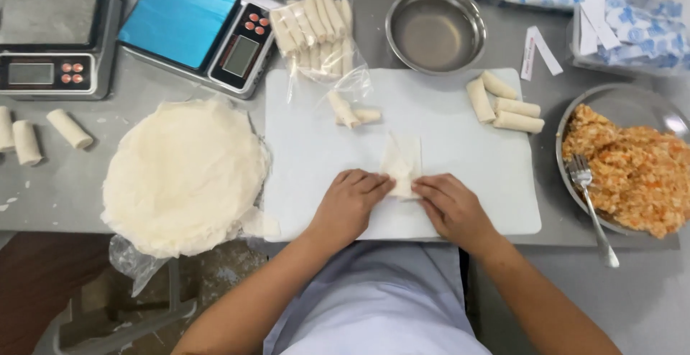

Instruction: Rolling food filling into thin wrappers to create spring rolls or similar items at a high speed.

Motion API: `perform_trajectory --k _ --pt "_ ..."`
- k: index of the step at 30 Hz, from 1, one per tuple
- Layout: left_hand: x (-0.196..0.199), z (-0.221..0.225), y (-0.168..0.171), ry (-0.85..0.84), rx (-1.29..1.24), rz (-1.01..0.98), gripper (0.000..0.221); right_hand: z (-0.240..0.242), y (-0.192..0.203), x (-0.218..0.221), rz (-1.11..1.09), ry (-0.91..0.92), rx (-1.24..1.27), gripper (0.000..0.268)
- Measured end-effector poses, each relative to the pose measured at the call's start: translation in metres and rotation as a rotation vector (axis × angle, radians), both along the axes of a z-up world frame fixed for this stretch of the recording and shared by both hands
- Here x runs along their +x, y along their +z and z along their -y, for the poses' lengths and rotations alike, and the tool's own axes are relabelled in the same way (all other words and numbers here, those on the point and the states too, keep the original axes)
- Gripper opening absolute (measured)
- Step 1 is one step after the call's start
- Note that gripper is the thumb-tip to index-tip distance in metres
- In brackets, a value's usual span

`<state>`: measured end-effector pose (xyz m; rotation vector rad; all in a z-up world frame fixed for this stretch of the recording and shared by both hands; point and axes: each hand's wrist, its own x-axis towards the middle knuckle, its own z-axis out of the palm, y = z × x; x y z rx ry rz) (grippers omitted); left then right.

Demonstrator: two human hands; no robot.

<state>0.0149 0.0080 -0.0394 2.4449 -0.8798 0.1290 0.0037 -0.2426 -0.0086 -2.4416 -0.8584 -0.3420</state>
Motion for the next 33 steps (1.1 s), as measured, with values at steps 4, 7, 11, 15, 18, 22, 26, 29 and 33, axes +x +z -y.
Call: perform_trajectory --k 4,7,11,15,18,22,26,29,33 --pt "0.016 0.017 0.021 0.133 0.043 -0.164 0.026 0.01 -0.021 0.027 -0.24 -0.083 0.17 0.011" --pt "0.015 0.02 0.034 0.257 -0.219 -0.18 0.025 -0.005 -0.01 0.025 -0.231 -0.248 0.406 0.016" --pt "0.023 0.016 0.02 0.178 0.039 0.085 0.031 -0.01 -0.013 0.027 0.111 -0.152 0.066 0.018" --pt "0.042 0.014 0.03 0.089 0.053 0.011 0.022 -0.001 0.002 0.039 -0.103 -0.14 0.098 0.013" --pt "0.07 0.018 0.024 0.182 -0.124 -0.11 0.013 0.009 -0.009 0.069 -0.293 -0.174 0.259 0.016" --pt "0.048 0.021 0.043 0.149 0.005 0.145 0.021 -0.007 -0.015 0.056 -0.046 -0.223 0.076 0.01" --pt "0.053 0.017 0.029 0.078 0.314 0.169 0.042 -0.008 -0.019 0.059 0.064 -0.18 0.002 0.035" --pt "0.066 0.021 0.013 -0.008 0.371 0.1 0.045 -0.001 -0.009 0.072 0.05 -0.143 -0.015 0.026" --pt "0.065 0.031 0.034 0.08 0.381 0.126 0.045 0.002 -0.004 0.077 0.15 -0.118 -0.276 0.024"
